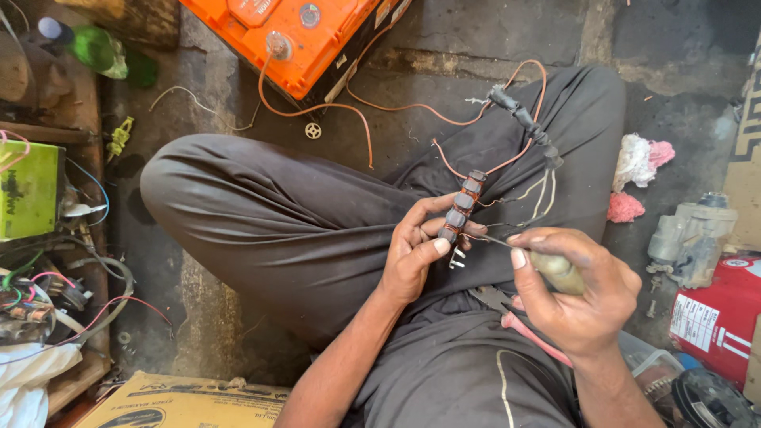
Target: The person sits on the workshop floor with a motorcycle stator coil in their lap. They strip insulation from the coil wire ends using pliers, scrape and file the copper wires, and bend and arrange the wire leads by hand.
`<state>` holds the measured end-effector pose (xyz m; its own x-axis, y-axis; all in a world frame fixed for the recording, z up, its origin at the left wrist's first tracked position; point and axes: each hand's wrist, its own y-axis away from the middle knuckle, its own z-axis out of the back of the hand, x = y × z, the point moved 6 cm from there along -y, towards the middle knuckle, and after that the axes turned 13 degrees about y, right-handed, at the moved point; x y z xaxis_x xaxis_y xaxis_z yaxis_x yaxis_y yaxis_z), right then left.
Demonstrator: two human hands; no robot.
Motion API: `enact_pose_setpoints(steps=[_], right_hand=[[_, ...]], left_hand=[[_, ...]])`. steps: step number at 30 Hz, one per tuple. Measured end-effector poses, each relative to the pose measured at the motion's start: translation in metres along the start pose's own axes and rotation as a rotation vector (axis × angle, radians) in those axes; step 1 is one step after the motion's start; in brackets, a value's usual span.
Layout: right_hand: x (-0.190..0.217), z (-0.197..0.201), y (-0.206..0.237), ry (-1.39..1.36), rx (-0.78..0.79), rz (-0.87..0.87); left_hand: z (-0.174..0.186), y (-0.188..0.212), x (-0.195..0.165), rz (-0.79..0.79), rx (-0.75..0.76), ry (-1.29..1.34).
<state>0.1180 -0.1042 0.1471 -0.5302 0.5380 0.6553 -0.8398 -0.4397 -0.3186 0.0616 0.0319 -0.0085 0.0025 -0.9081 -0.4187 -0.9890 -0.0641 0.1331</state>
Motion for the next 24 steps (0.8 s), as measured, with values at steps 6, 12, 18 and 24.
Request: enact_pose_setpoints(steps=[6,12,18,24], right_hand=[[-0.003,0.003,0.003,-0.019,-0.003,-0.083],[-0.003,0.002,0.002,0.018,-0.006,-0.013],[-0.006,0.0,-0.001,-0.028,0.037,-0.054],[-0.005,-0.007,-0.004,0.035,0.035,0.015]], left_hand=[[-0.004,0.0,-0.002,-0.006,0.022,-0.015],[-0.005,0.001,-0.003,0.01,0.017,-0.03],[-0.004,0.001,-0.001,0.012,0.017,-0.029],[0.001,-0.003,0.0,-0.013,-0.024,0.013]])
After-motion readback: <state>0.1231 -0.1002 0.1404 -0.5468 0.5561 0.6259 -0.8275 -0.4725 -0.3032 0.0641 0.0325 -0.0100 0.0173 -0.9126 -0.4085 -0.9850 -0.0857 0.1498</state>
